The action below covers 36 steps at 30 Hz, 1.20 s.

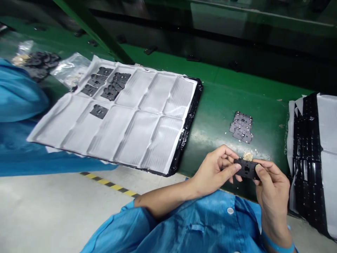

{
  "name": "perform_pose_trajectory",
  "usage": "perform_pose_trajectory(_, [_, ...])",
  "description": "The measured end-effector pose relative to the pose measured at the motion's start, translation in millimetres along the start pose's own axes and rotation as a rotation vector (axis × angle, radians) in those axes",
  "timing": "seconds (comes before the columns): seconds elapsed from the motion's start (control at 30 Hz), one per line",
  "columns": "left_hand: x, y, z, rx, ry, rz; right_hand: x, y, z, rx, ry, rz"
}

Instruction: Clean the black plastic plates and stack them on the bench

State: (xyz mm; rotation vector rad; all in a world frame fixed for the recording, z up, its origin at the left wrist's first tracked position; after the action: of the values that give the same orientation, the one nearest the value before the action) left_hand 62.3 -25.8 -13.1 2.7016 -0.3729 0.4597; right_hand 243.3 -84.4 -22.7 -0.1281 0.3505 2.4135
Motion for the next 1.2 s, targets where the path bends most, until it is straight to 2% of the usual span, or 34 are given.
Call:
perform_pose_trajectory(0.27, [1.1,0,8,0.005,0.013,-0.031,-1,-1,-7,0.001,0.014,0.001])
perform_pose_trajectory(0.37, [-5.2,-2,1,-0.046,-0.060,0.037,2,-2,-9,-0.006,0.027,0.031])
perform_pose_trajectory(0.43, [-13.0,-8,-11,-0.041,-0.173,0.081,8,-1,-9,-0.014,0.034,0.079])
perform_pose_trajectory(0.53, [-25.1,-30,-35,0.063,-0.404,0.099,15,-2,-7,-0.056,-0.001,0.100])
perform_pose_trajectory(0.63, [-29.9,-66,-49,0.170,-0.615,0.055,17,-4,-6,-0.098,-0.066,0.042])
perform_pose_trajectory(0.7, [-27.4,-90,-47,0.193,-0.675,0.031,15,-5,-8,-0.108,-0.075,0.011])
perform_pose_trajectory(0.8, [-17.6,-114,-36,0.219,-0.699,0.063,12,-6,-13,-0.103,-0.044,0.001])
perform_pose_trajectory(0.9, [-10.5,-120,-31,0.350,-0.840,0.105,10,-8,-17,-0.104,-0.015,-0.005])
perform_pose_trajectory(1.0, [-11.4,-116,-39,0.515,-1.095,0.111,10,-10,-19,-0.114,0.007,-0.019])
perform_pose_trajectory(1.1, [-18.1,-118,-56,0.574,-1.292,0.103,11,-11,-21,-0.118,0.011,-0.026])
perform_pose_trajectory(1.2, [-28.0,-141,-82,0.581,-1.453,0.059,11,-12,-22,-0.126,0.009,-0.020])
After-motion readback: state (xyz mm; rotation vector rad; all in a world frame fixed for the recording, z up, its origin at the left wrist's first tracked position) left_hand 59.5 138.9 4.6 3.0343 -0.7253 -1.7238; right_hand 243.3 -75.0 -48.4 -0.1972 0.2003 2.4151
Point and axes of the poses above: each hand's wrist, its own y-axis away from the middle knuckle, its own x-axis out of the palm, z = x × y, the point moved 4 cm from there along -y, towards the middle knuckle, and after that the axes turned 12 degrees about -z, right-handed, at the moved point
